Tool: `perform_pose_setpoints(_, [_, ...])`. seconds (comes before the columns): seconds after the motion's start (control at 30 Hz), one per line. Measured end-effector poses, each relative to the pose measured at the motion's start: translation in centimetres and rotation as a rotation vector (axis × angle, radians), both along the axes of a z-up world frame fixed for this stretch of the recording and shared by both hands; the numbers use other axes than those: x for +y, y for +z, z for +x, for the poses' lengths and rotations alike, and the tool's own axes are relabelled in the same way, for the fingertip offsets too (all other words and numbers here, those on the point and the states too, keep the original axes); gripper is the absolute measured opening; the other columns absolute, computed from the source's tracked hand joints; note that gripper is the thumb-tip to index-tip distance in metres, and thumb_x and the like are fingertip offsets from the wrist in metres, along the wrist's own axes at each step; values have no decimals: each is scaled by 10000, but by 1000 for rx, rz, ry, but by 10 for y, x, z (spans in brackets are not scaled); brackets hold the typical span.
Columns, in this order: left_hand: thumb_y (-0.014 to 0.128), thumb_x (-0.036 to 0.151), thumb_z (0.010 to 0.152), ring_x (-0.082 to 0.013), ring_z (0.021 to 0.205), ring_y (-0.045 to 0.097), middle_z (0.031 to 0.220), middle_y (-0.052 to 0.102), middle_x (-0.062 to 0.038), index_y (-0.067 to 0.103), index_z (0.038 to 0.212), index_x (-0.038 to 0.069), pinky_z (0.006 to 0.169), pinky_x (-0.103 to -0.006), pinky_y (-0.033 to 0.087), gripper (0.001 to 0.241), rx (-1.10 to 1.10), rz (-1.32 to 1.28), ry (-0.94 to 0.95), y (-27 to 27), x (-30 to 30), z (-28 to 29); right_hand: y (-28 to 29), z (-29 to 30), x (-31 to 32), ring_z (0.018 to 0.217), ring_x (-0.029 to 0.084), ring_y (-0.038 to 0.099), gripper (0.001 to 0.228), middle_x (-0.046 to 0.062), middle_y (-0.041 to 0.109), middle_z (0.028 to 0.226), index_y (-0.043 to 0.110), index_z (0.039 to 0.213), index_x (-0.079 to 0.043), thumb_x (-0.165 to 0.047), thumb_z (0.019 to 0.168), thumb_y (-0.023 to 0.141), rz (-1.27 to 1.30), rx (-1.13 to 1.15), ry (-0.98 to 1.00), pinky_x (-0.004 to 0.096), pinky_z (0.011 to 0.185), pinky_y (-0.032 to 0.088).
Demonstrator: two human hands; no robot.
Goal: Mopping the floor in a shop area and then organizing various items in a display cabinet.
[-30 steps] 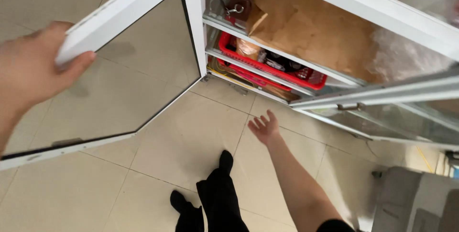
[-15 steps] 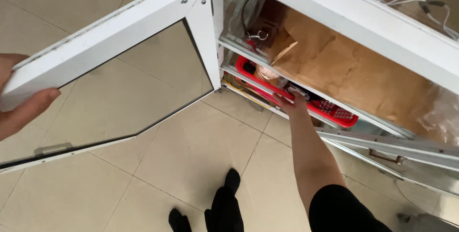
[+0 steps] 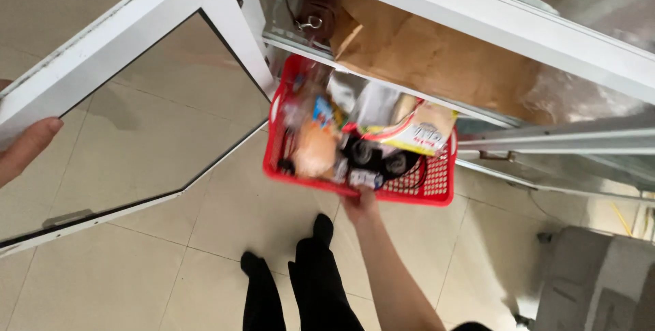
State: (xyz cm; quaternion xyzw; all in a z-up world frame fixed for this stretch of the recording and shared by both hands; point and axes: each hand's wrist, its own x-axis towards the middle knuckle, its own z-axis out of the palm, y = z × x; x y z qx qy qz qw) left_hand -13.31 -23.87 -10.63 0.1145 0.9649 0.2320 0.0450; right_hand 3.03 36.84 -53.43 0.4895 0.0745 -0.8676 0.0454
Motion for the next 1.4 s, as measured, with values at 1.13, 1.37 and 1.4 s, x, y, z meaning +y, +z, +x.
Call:
perform_pose_setpoints(1.13, [743, 89, 837, -277, 1284, 614, 1370, 614, -75, 638, 1210, 115, 1104, -472, 486, 388, 750, -144, -357, 101, 152, 93, 376, 84, -29, 1055, 312, 638, 277, 174, 676, 1152, 601, 1161, 30, 57, 919, 469, 220, 219, 37, 533, 1045, 536])
perform_pose_setpoints(1.37, [663, 476, 963, -524, 1289, 533, 1494, 422, -294, 295, 1606, 67, 1041, -665, 470, 846, -819, 1071, 709, -16, 326, 139, 324, 15, 29, 1248, 455, 600, 510, 262, 576, 1277, 469, 1364, 63, 88, 871, 597, 90, 83, 59, 730, 1048, 469])
perform_pose_setpoints(1.4, [702, 322, 982, -492, 1132, 654, 1331, 542, -277, 314, 1577, 107, 989, -663, 504, 742, -880, 1294, 845, -35, 338, 137, 321, 10, 30, 1250, 455, 598, 496, 262, 571, 1284, 468, 1364, 73, 77, 885, 596, 63, 58, 84, 715, 1051, 473])
